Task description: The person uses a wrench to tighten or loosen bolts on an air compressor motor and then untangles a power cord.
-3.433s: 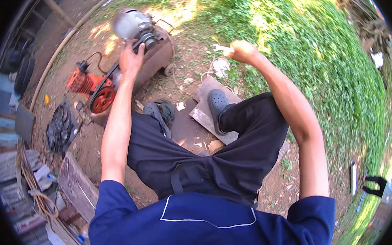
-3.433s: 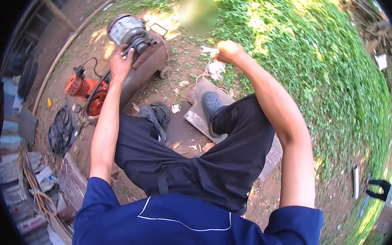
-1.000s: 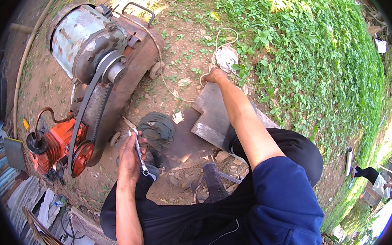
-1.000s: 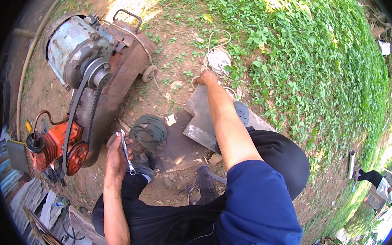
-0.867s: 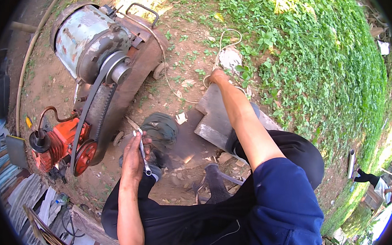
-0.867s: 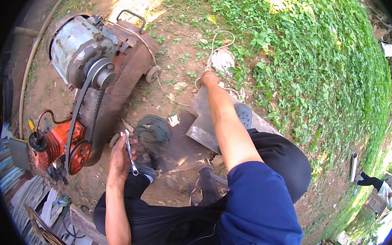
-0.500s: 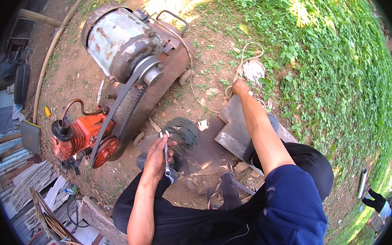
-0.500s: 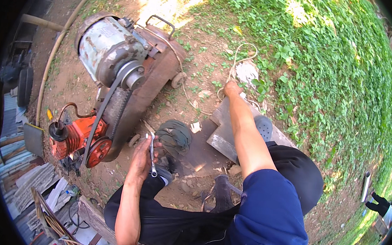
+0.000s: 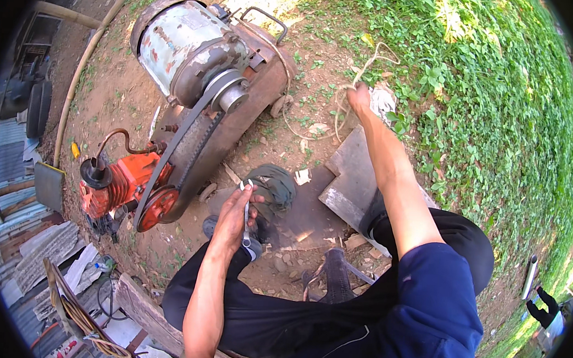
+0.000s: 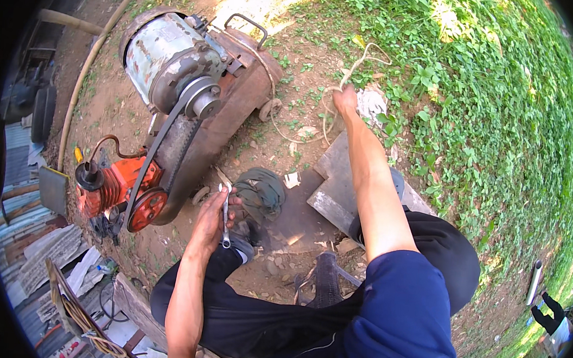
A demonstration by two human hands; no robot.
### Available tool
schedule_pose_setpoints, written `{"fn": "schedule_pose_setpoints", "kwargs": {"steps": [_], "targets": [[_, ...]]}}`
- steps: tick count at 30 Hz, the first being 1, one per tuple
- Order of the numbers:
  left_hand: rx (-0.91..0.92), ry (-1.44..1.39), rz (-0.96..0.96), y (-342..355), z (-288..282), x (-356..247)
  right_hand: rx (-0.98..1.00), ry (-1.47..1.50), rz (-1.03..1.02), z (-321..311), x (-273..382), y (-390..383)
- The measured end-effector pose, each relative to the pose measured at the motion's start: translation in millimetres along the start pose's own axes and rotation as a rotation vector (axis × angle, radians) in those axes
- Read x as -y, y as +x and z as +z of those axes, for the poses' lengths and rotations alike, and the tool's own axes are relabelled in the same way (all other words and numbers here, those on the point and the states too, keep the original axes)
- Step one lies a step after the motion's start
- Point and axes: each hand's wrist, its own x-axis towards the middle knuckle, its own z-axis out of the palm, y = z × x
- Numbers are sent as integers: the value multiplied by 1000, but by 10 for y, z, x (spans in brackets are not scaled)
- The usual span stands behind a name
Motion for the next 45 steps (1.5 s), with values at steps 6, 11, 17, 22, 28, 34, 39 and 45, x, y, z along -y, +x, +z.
{"fn": "schedule_pose_setpoints", "kwargs": {"steps": [6, 11, 17, 22, 28, 34, 39, 45], "targets": [[0, 107, 53, -122, 92, -27, -69, 220, -132, -532, 1125, -184], [7, 191, 164, -227, 100, -44, -60, 295, -299, -966, 1655, -405], [-19, 321, 372, -358, 91, -127, 44, 77, -402, -1808, 2232, -770], [-13, 331, 550, -598, 275, -205, -37, -259, -772, -2748, 2439, -1082], [-53, 255, 670, -853, 216, -212, -1, -347, -853, -3591, 2678, -1897], [-98, 143, 803, -890, 177, -104, 220, -248, -923, -3820, 2519, -2385], [-35, -15, 891, -972, 294, -93, 433, 24, -857, -3284, 2269, -3022], [45, -74, 1054, -967, 480, -9, 683, -43, -853, -2606, 2112, -3407]]}}
